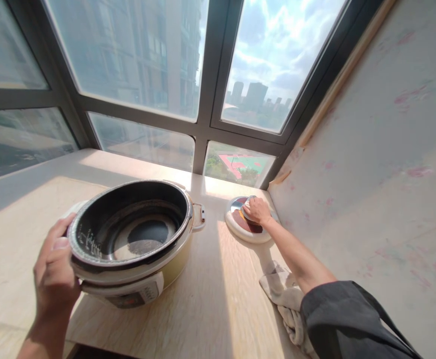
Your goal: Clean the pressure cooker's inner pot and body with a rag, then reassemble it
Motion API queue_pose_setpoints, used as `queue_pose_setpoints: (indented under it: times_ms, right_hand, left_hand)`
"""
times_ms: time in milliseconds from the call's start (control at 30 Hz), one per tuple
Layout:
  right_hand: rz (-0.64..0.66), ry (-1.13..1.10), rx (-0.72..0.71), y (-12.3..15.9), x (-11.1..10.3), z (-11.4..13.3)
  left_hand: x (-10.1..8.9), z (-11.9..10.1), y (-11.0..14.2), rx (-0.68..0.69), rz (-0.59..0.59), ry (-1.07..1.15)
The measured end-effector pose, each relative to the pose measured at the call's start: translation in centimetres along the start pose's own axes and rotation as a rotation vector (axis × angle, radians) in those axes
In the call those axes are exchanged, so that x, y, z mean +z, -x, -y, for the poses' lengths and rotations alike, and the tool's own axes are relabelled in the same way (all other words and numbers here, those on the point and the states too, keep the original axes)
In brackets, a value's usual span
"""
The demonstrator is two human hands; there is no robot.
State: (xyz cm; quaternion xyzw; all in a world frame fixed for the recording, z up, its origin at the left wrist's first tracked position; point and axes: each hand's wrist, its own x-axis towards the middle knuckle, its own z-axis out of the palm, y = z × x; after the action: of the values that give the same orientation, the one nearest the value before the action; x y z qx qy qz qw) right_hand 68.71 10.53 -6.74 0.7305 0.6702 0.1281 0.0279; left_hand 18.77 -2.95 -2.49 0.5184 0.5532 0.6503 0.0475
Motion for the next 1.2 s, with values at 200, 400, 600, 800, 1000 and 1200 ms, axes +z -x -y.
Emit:
queue_pose_setpoints:
  times_ms: [200,400,600,800,1000,1200]
  right_hand:
    - [-0.055,0.016,0.009,0.0,1.2,-0.1]
    - [-0.099,0.014,0.096,0.3,2.5,0.0]
    - [-0.081,0.008,0.112,0.1,2.5,0.1]
    - [0.015,-0.005,0.061,-0.3,1.2,0.1]
    - [0.095,-0.051,-0.047,0.1,-1.4,-0.2]
    - [-0.039,-0.225,-0.108,0.5,-6.0,-1.0]
  left_hand:
    - [0.2,0.3,0.3,-0.019,-0.062,0.022]
    - [0.3,0.6,0.6,-0.039,-0.072,0.024]
    - [0.5,0.1,0.6,-0.081,-0.082,0.083]
    - [0.4,-0.1,0.3,-0.141,-0.041,0.135]
    - [0.1,0.2,0.4,-0.132,0.027,0.148]
    - [0.2,0.8,0.6,-0.103,0.031,0.156]
